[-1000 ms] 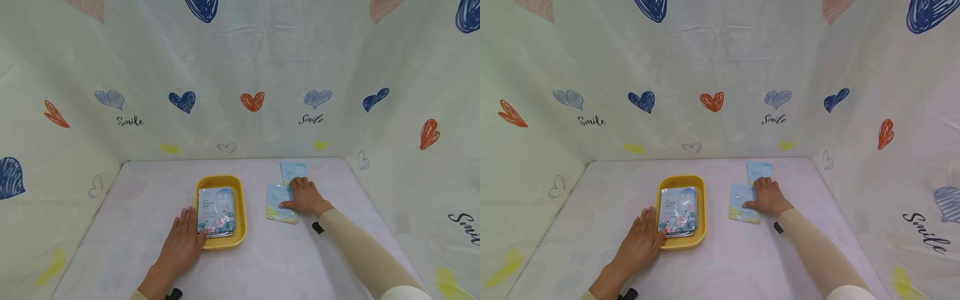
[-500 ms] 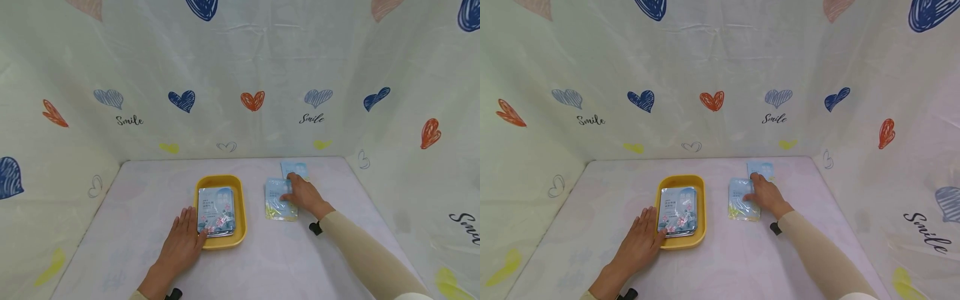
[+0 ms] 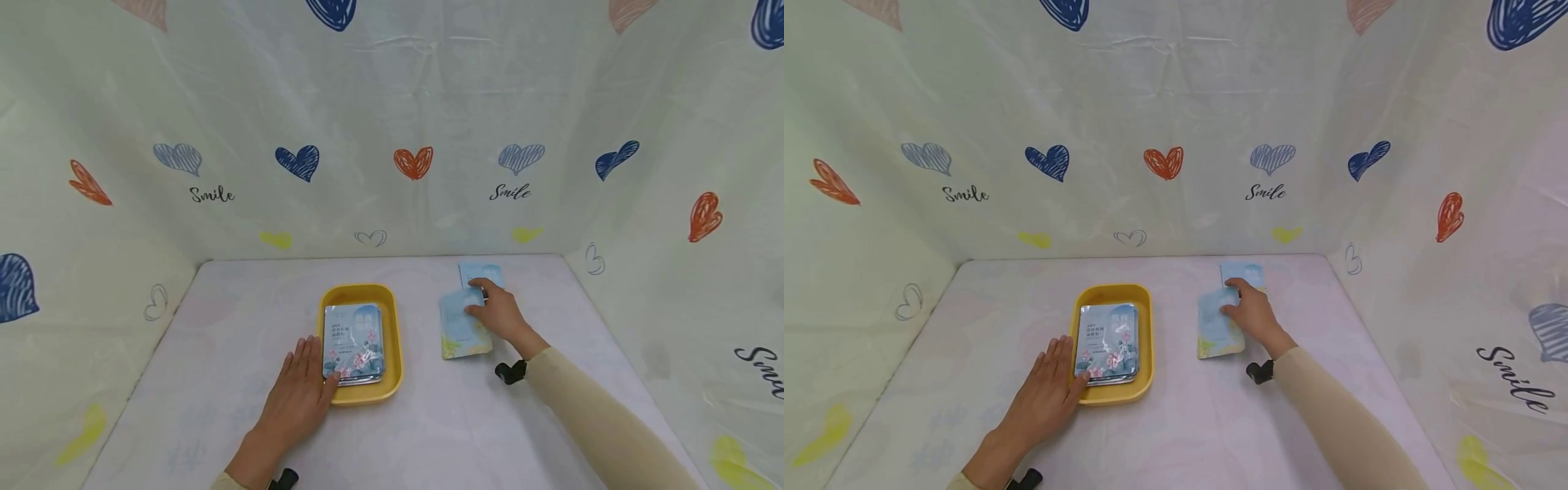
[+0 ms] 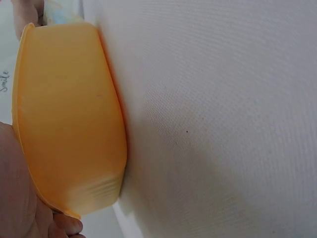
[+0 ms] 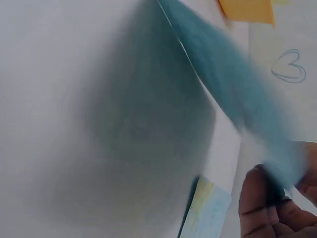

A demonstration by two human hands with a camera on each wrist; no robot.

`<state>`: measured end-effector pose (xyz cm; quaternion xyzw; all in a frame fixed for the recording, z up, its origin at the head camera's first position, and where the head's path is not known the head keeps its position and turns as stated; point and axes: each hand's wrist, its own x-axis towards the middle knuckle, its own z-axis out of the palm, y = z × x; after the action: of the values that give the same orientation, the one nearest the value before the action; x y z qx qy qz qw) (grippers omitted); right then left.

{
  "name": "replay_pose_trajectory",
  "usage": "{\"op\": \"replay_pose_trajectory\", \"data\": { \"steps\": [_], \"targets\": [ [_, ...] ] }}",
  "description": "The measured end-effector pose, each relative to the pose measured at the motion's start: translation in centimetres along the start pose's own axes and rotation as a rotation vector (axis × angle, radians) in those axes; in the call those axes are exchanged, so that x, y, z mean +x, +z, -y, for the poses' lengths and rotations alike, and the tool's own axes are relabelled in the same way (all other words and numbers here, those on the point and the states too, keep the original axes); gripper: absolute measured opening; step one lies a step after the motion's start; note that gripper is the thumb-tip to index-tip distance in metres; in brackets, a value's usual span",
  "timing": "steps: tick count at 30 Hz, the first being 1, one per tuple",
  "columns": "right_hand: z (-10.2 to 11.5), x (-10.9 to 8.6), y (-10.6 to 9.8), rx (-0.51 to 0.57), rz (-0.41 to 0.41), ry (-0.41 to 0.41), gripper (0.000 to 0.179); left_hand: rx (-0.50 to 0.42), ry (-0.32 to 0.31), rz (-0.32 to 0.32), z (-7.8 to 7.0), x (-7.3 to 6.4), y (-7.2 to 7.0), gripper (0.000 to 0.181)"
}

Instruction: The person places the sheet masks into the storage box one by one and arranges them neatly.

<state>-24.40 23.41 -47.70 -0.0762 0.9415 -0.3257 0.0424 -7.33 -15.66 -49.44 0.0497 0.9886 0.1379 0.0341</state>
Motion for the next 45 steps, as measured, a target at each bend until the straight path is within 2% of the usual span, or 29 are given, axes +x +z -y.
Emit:
{"op": "replay_pose_trajectory", "data": {
  "steps": [7,11,16,18,28,39,45],
  "targets": [
    [-0.5,-0.5,0.8,0.037,0.065,0.003,0.036,-0.014,0.009,-0.008,-0.1,0.0,-0.1,0.083],
    [-0.8,-0.9,1.1,0.109,0.126,0.039,0.037,-0.013,0.014,-0.010,-0.1,-0.1,-0.2,0.083],
    [-1.2,-1.2,1.6,0.263,0.234,0.097,0.042,-0.013,0.012,-0.010,-0.1,-0.1,-0.2,0.083],
    [-1.3,-1.2,1.8,0.290,0.236,0.112,0.042,-0.015,0.007,-0.007,-0.1,0.0,-0.2,0.084],
    [-1.2,-1.4,2.3,0.270,0.159,0.132,0.047,-0.017,-0.018,0.016,-0.2,0.1,-0.1,0.086],
    [-0.4,-1.5,1.9,0.505,0.159,0.139,0.048,-0.012,-0.009,0.007,-0.1,0.0,-0.1,0.085],
    [0.3,-1.2,1.6,0.547,0.145,0.132,0.050,-0.018,-0.021,0.019,-0.2,0.1,-0.1,0.086]
  ]
}}
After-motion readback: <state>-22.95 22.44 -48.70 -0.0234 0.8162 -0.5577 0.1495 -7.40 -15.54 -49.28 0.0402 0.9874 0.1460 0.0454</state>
